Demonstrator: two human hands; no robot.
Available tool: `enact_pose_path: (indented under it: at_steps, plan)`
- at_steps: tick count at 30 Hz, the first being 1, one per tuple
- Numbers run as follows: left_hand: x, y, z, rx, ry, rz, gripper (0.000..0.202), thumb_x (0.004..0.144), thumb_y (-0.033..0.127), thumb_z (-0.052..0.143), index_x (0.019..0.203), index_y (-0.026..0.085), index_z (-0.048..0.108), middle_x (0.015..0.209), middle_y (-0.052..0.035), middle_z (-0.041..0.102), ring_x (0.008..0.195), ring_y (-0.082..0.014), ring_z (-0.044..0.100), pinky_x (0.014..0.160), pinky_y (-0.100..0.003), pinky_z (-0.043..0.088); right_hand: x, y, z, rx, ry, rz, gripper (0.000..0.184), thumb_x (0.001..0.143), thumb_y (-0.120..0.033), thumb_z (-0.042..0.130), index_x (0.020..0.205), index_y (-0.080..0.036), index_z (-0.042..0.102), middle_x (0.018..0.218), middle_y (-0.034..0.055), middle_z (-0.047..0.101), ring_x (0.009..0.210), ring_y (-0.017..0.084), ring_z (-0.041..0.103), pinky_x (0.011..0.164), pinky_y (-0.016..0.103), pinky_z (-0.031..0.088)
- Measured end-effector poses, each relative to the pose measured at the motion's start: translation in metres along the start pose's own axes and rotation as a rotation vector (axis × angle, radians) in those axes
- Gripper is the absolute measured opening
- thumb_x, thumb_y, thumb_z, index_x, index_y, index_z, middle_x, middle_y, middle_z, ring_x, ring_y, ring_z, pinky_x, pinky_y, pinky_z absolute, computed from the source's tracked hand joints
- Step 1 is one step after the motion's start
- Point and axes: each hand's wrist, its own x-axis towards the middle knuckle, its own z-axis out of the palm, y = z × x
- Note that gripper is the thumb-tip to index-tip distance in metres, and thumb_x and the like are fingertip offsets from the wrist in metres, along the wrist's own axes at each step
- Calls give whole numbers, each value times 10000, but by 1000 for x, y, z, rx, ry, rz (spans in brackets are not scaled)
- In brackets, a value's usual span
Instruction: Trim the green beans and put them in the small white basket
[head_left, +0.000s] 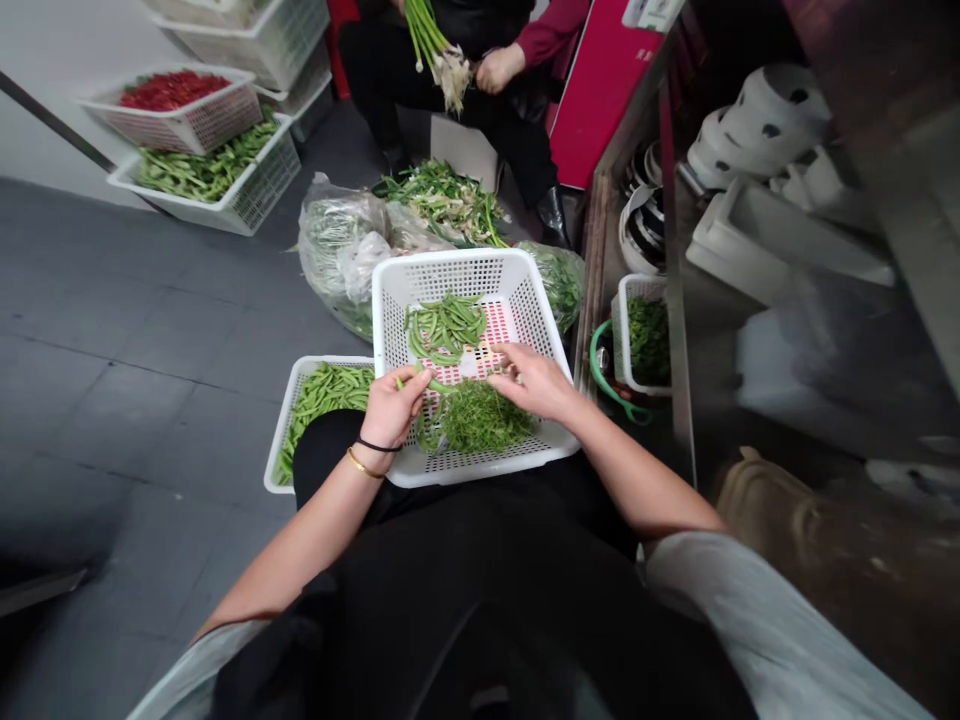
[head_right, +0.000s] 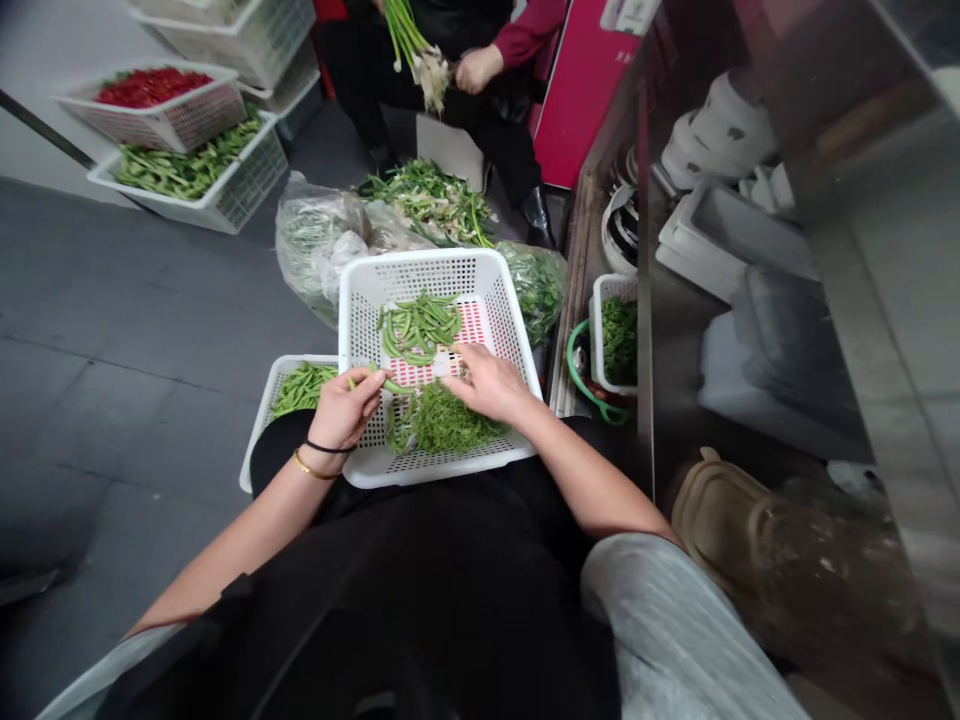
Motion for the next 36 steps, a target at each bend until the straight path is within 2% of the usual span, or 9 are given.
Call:
enact_pose_path:
  at_steps: [2, 6, 12, 19, 21, 24, 27, 32, 36]
  plan:
    - [-3, 1, 0, 72, -18, 62, 251, 664, 332, 753, 672, 136, 598, 387, 86, 357, 330, -26, 257, 336, -170, 153, 5, -11, 8, -18, -99, -88, 424, 884, -431, 480, 1218, -171, 513, 1039, 88, 626, 828, 177, 572, 693, 266, 396]
    - [-13, 9, -4, 313, -109, 161, 214, 687, 329, 734, 719, 137, 644, 422, 61, 441, 353, -42, 343, 358, -172, 243, 13, -24, 23, 16, -244, -260, 302, 942, -334, 392, 850, -162, 623, 783, 34, 634, 696, 135, 544, 648, 234, 354]
    - [-21, 12, -7, 451, -432, -30, 286, 683, 367, 730, 781, 141, 585, 587, -23, 649, 379, -73, 474, 375, -178, 370, 9, -20, 28, 232, -162, -222, 350, 934, -309, 405, 650, -157, 544, 567, -24, 506, 551, 87, 459, 578, 197, 307]
    - [-18, -21, 14, -51, -112, -111, 369, 782, 511, 587, 718, 174, 449, 473, 18, 579, 275, -77, 417, 276, -163, 212, 24, -33, 63, -48, 52, -147, 345, 959, -298, 328, 773, -146, 575, 708, 53, 606, 646, 133, 519, 632, 241, 325]
    - [-11, -19, 8, -192, -33, -121, 363, 775, 510, 594, 738, 173, 464, 552, -2, 620, 336, -91, 481, 284, -165, 231, 29, -24, 57, -57, -37, -179, 361, 962, -318, 330, 779, -149, 592, 737, 57, 624, 672, 135, 536, 650, 242, 337]
    - [0, -8, -11, -279, 92, -62, 322, 760, 454, 623, 725, 152, 518, 704, -39, 657, 510, -113, 583, 341, -177, 347, 38, 6, 36, -60, -427, -183, 338, 932, -367, 414, 753, -172, 623, 719, 23, 633, 655, 124, 548, 637, 227, 350]
    - [6, -2, -28, -284, 49, -58, 261, 762, 374, 629, 710, 128, 562, 691, -52, 644, 543, -118, 584, 407, -197, 412, 57, 34, 31, -246, -715, 9, 284, 798, -437, 611, 926, -186, 648, 837, 43, 670, 728, 166, 596, 635, 236, 390]
    - [2, -3, -29, -314, -274, -199, 220, 748, 290, 628, 900, 147, 560, 588, -18, 612, 415, -121, 509, 378, -219, 380, 101, 27, 90, -434, -445, 41, 374, 922, -365, 395, 1208, -151, 506, 1193, 164, 579, 997, 259, 599, 802, 344, 460]
    - [-3, -9, -26, -333, -290, -264, 250, 706, 261, 689, 712, 171, 456, 520, 38, 516, 373, -73, 421, 331, -166, 283, 123, 9, 125, -316, -444, 61, 329, 900, -231, 404, 1176, -98, 525, 1198, 202, 577, 1030, 276, 601, 854, 369, 463]
